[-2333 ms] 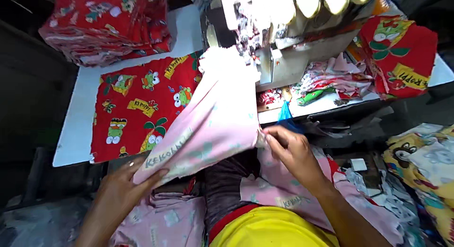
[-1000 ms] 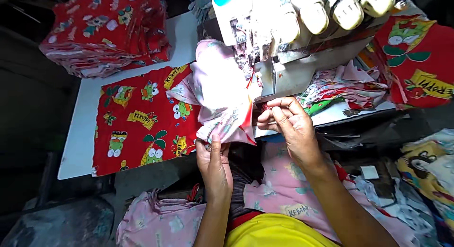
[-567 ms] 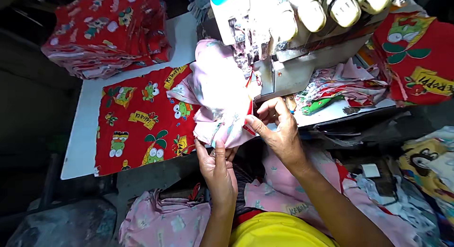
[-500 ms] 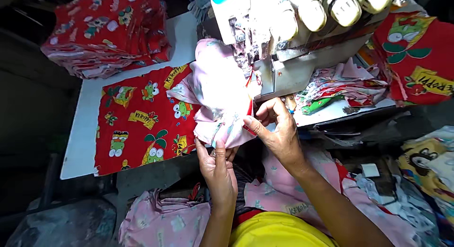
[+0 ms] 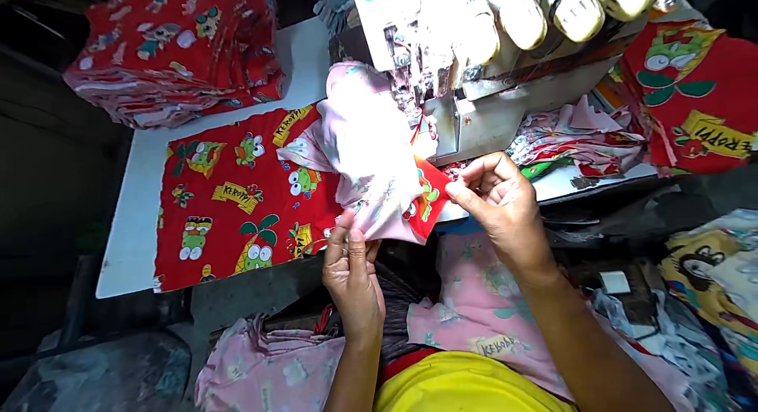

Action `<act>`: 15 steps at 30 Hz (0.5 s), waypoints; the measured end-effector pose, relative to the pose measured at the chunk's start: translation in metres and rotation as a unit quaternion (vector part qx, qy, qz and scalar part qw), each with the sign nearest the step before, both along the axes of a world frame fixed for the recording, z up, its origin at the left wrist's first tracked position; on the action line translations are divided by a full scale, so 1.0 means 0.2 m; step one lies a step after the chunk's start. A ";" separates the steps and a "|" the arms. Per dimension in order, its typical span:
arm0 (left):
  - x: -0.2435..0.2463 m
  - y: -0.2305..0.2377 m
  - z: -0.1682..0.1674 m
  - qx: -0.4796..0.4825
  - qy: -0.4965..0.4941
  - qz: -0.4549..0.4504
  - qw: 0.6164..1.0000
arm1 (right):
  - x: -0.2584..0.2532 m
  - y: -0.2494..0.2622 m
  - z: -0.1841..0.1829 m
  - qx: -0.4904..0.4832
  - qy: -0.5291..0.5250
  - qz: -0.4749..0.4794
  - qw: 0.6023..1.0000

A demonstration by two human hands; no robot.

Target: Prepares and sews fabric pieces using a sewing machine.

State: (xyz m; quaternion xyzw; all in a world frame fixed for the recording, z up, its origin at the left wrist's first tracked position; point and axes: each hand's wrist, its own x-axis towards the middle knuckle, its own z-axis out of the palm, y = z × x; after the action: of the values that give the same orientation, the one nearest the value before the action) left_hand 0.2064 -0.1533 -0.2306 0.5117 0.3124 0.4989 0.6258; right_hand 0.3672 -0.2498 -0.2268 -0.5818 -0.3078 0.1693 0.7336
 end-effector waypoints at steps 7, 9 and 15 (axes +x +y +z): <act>0.02 -0.04 -0.04 -0.015 -0.025 -0.025 0.999 | -0.08 0.04 0.01 -0.086 -0.146 -0.073 0.983; 0.02 -0.04 -0.04 -0.023 -0.027 -0.018 0.999 | -0.09 0.07 0.00 -0.085 -0.104 -0.054 0.989; 0.01 -0.04 -0.03 -0.026 -0.024 -0.011 0.999 | -0.09 0.11 0.03 -0.017 -0.004 0.016 1.000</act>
State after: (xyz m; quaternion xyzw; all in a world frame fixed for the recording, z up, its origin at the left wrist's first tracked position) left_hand 0.2092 -0.1616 -0.2374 0.4868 0.3047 0.4956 0.6516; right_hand 0.3494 -0.2269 -0.2214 -0.5902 -0.3169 0.1838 0.7194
